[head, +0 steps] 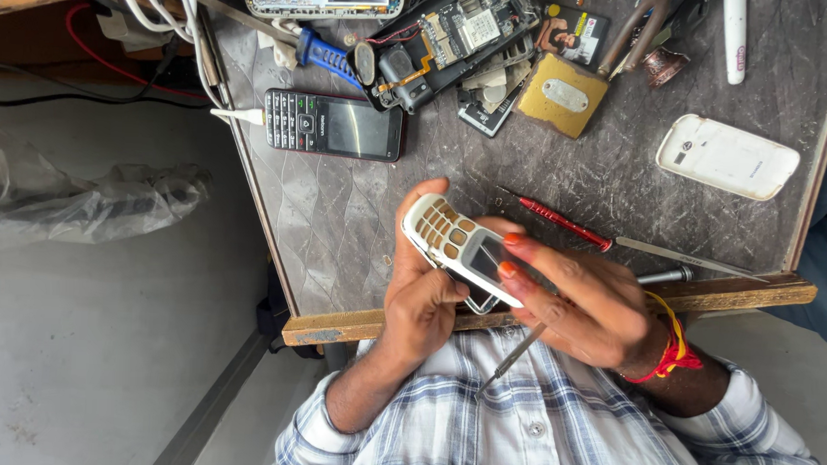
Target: The person disassembles a small white mobile phone using a screwdriver, handles internal components like the chassis and screen assembly, and places parts on a cluttered workbench.
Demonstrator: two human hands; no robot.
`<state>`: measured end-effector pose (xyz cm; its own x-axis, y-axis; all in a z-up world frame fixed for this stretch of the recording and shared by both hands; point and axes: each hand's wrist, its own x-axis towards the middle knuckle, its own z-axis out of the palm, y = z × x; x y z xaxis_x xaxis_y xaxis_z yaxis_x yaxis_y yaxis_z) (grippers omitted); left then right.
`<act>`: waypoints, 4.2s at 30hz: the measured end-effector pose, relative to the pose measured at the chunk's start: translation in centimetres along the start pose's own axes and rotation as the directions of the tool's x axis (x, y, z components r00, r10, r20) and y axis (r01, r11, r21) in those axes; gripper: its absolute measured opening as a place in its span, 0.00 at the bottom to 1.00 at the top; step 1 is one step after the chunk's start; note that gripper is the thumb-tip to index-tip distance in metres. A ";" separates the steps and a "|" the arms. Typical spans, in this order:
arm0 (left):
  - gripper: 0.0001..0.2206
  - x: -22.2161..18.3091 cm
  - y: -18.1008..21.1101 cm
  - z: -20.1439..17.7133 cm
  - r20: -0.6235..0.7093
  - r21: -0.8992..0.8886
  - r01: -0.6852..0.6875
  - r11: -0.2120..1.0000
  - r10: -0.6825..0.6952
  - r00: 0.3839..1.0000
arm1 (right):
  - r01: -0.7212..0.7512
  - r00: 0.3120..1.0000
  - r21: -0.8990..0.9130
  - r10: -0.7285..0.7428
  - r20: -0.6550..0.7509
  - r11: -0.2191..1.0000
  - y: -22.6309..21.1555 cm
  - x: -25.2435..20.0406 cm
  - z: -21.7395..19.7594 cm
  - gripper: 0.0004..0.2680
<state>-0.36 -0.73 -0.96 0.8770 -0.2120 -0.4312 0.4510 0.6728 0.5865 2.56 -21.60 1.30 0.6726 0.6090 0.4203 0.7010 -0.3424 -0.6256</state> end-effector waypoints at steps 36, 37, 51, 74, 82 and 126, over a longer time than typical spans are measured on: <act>0.13 0.8 0.4 0.9 -0.196 -0.040 -0.078 0.996 0.068 0.978 | -0.703 0.638 0.249 0.745 -0.194 0.666 1.9 -1.4 -5.3 0.11; 0.12 0.8 0.5 0.8 -0.181 -0.033 -0.078 0.996 0.070 0.981 | -0.719 0.622 0.214 0.750 -0.226 0.661 2.2 -1.8 -6.9 0.11; 0.14 0.3 0.6 -0.8 -0.257 -0.160 0.029 0.987 -0.070 0.964 | -0.777 0.603 -0.102 0.686 -0.407 0.622 11.5 -2.6 -12.9 0.09; 0.17 0.5 0.1 0.0 -0.129 -0.075 0.222 0.972 -0.230 0.965 | -0.593 0.803 -0.211 0.591 -0.077 0.777 2.2 -2.3 -8.7 0.15; 0.18 0.8 1.2 0.5 -0.183 0.013 0.029 0.999 -0.026 0.983 | -0.663 0.749 -0.117 0.654 -0.107 0.740 2.1 -3.6 -4.9 0.12; 0.18 1.8 0.7 -0.2 -0.197 -0.059 -0.005 0.998 -0.007 0.980 | -0.643 0.737 -0.196 0.527 -0.424 0.741 1.8 -2.9 -8.4 0.14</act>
<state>1.50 -0.43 -1.45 0.8239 -0.0731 -0.5620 0.4364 0.7144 0.5470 3.81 -29.98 4.46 0.9654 -0.0348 0.2583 0.1334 -0.7853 -0.6046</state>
